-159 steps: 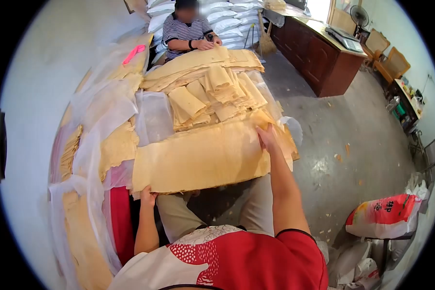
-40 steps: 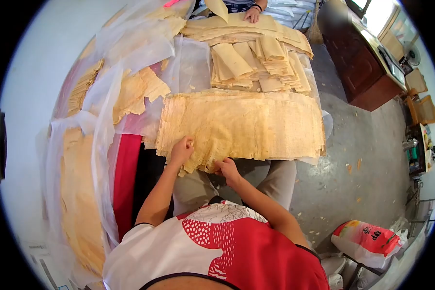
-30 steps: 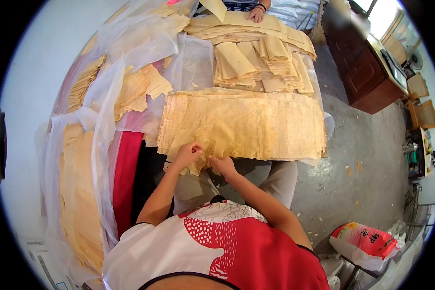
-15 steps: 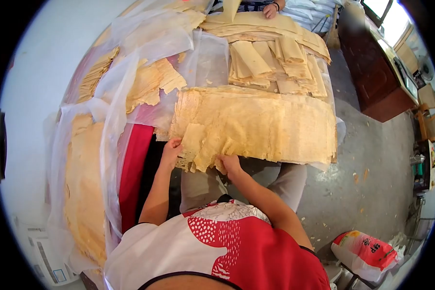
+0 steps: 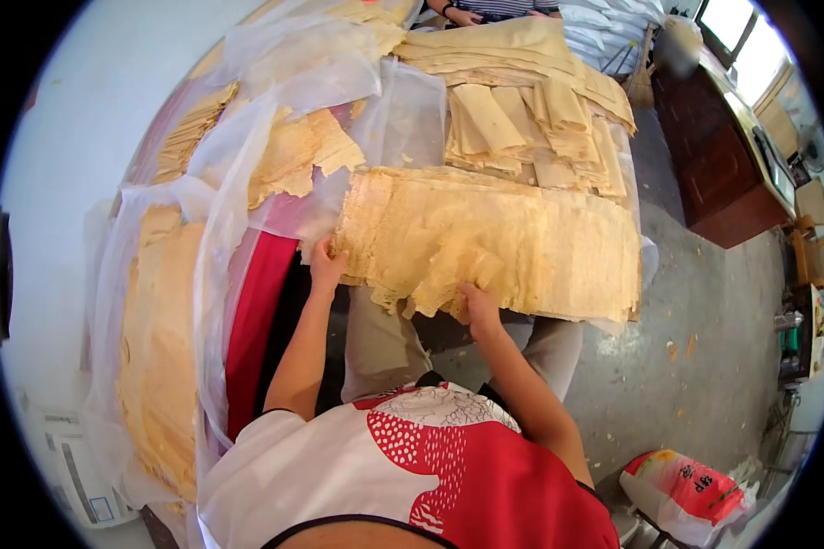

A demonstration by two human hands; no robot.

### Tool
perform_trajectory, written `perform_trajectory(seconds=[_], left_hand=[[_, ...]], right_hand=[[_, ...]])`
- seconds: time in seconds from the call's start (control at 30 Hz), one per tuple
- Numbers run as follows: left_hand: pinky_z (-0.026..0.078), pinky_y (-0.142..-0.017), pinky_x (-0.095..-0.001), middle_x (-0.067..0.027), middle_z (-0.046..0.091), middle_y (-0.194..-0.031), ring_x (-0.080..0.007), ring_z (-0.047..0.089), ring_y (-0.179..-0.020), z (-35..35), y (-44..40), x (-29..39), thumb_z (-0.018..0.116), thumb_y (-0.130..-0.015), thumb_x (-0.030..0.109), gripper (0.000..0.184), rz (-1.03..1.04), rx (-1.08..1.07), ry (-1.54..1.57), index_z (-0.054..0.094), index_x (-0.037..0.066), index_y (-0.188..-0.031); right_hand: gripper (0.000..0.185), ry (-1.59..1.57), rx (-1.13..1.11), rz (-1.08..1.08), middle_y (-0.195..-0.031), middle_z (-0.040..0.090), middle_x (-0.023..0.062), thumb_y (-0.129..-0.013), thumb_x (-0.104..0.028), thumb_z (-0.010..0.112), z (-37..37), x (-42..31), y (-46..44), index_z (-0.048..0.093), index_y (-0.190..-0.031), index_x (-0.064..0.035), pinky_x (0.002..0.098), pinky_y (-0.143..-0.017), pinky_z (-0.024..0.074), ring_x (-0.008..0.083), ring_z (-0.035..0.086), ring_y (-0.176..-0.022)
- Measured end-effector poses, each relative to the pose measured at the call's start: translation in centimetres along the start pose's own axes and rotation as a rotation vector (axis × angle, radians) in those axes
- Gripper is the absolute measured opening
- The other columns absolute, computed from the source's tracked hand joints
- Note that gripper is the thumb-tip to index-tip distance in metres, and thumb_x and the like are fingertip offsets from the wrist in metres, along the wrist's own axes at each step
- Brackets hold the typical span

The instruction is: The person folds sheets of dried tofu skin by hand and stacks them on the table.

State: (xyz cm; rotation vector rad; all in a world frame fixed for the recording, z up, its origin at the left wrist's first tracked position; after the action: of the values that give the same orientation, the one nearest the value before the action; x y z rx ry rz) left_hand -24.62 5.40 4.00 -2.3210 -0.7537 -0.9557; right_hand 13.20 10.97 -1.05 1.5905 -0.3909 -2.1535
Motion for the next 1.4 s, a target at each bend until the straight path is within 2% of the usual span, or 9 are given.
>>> perform_trajectory(seconds=[0.13, 0.3, 0.4, 0.7, 0.97, 1.0, 1.2, 1.3, 1.4], left_hand=[[0.048, -0.092, -0.0426, -0.0168, 0.064, -0.113, -0.0331, 0.061, -0.104, 1.0, -1.6, -1.8, 0.076, -0.073, 0.016, 0.056, -0.024, -0.04, -0.158, 0.055, 0.001, -0.123], [0.051, -0.086, -0.0348, -0.0117, 0.066, -0.113, -0.0221, 0.065, -0.099, 2.4, -1.4, -1.1, 0.071, -0.081, 0.01, 0.046, -0.501, -0.442, 0.69, 0.056, 0.0, -0.124], [0.051, -0.084, -0.0303, -0.0075, 0.067, -0.11, -0.017, 0.065, -0.095, 2.3, -0.6, -0.3, 0.066, -0.086, 0.006, 0.041, -0.63, -0.556, 0.716, 0.056, -0.002, -0.125], [0.05, -0.08, -0.0294, -0.0043, 0.066, -0.106, -0.013, 0.062, -0.092, -0.5, -4.5, 12.9, 0.067, -0.087, 0.01, 0.038, -0.054, -0.654, 0.33, 0.058, -0.001, -0.123], [0.047, -0.089, -0.0283, -0.0077, 0.065, -0.112, -0.0142, 0.059, -0.102, -21.2, -15.5, 26.4, 0.069, -0.087, 0.016, 0.045, 0.145, -0.239, 0.137, 0.056, 0.0, -0.127], [0.047, -0.088, -0.0313, -0.009, 0.06, -0.121, -0.0184, 0.058, -0.106, -23.9, -21.9, 20.0, 0.073, -0.082, 0.025, 0.066, 0.16, -0.206, 0.215, 0.048, 0.001, -0.138], [0.051, -0.087, -0.0332, -0.0137, 0.062, -0.119, -0.0201, 0.06, -0.107, -44.9, -26.8, 6.2, 0.066, -0.086, 0.016, 0.055, -0.057, 0.106, 0.257, 0.047, -0.004, -0.134], [0.049, -0.087, -0.0416, -0.0156, 0.065, -0.113, -0.0292, 0.062, -0.101, -53.8, -25.5, -5.8, 0.066, -0.083, 0.02, 0.049, -0.122, 0.431, -0.389, 0.056, 0.005, -0.128], [0.047, -0.092, -0.0457, -0.0194, 0.064, -0.115, -0.0353, 0.061, -0.104, -52.0, -20.0, -4.0, 0.069, -0.082, 0.021, 0.049, 0.04, 0.663, -0.799, 0.057, 0.004, -0.126]], right_hand=[[0.026, 0.084, 0.044, -0.099, -0.097, 0.067, 0.0047, -0.086, -0.008, 0.063, -1.3, -4.3, 1.3, 0.062, -0.11, 0.0002, 0.03, -0.074, 0.0492, 0.0163, 0.063, -0.085], [0.019, 0.183, 0.17, -0.177, -0.086, 0.065, 0.0021, -0.085, -0.009, 0.061, -7.1, -5.7, -1.8, 0.064, -0.104, -0.0039, 0.0297, -0.067, 0.048, 0.014, 0.061, -0.075], [0.015, 0.265, 0.253, -0.299, -0.078, 0.062, 0.0001, -0.085, -0.007, 0.06, -8.5, -8.6, -1.6, 0.064, -0.099, -0.0044, 0.0277, -0.061, 0.0464, 0.0116, 0.057, -0.067], [0.009, -0.041, 0.285, -0.295, -0.071, 0.058, -0.0015, -0.086, -0.007, 0.058, -10.1, -9.9, -0.7, 0.062, -0.094, -0.0055, 0.026, -0.05, 0.0422, 0.0097, 0.053, -0.056], [0.011, 0.025, 0.284, -0.318, -0.074, 0.059, -0.0003, -0.085, -0.005, 0.057, -14.6, -11.7, -1.7, 0.061, -0.095, -0.0059, 0.0256, -0.052, 0.0419, 0.0098, 0.054, -0.061], [0.012, 0.056, 0.269, -0.296, -0.076, 0.059, 0.0004, -0.085, -0.004, 0.057, -14.8, -11.9, -1.6, 0.061, -0.096, -0.0064, 0.0256, -0.053, 0.0434, 0.0109, 0.055, -0.062], [0.021, 0.099, 0.29, -0.319, -0.078, 0.061, 0.0025, -0.082, -0.003, 0.057, -15.5, -11.1, -3.7, 0.06, -0.102, -0.0062, 0.0283, -0.055, 0.0453, 0.0131, 0.056, -0.063], [0.028, 0.453, 0.463, -0.442, -0.084, 0.067, 0.0103, -0.082, -0.006, 0.057, -16.2, -12.3, -4.5, 0.06, -0.11, -0.0055, 0.0365, -0.066, 0.0506, 0.0251, 0.065, -0.074], [0.04, 0.821, 0.584, -0.512, -0.094, 0.068, 0.0127, -0.079, -0.005, 0.057, -17.9, -13.3, -5.9, 0.057, -0.119, -0.0045, 0.0384, -0.067, 0.0507, 0.0262, 0.066, -0.079]])
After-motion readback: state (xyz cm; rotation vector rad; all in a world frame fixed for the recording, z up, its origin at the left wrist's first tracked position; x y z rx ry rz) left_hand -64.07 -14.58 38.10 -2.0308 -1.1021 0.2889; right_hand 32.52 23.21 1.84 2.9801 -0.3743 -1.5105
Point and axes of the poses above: each hand's wrist, its own y-axis away from the middle knuckle, its own z-axis out of the palm, x = y × z, the point moved 7 cm from there along -y, towards the middle knuckle
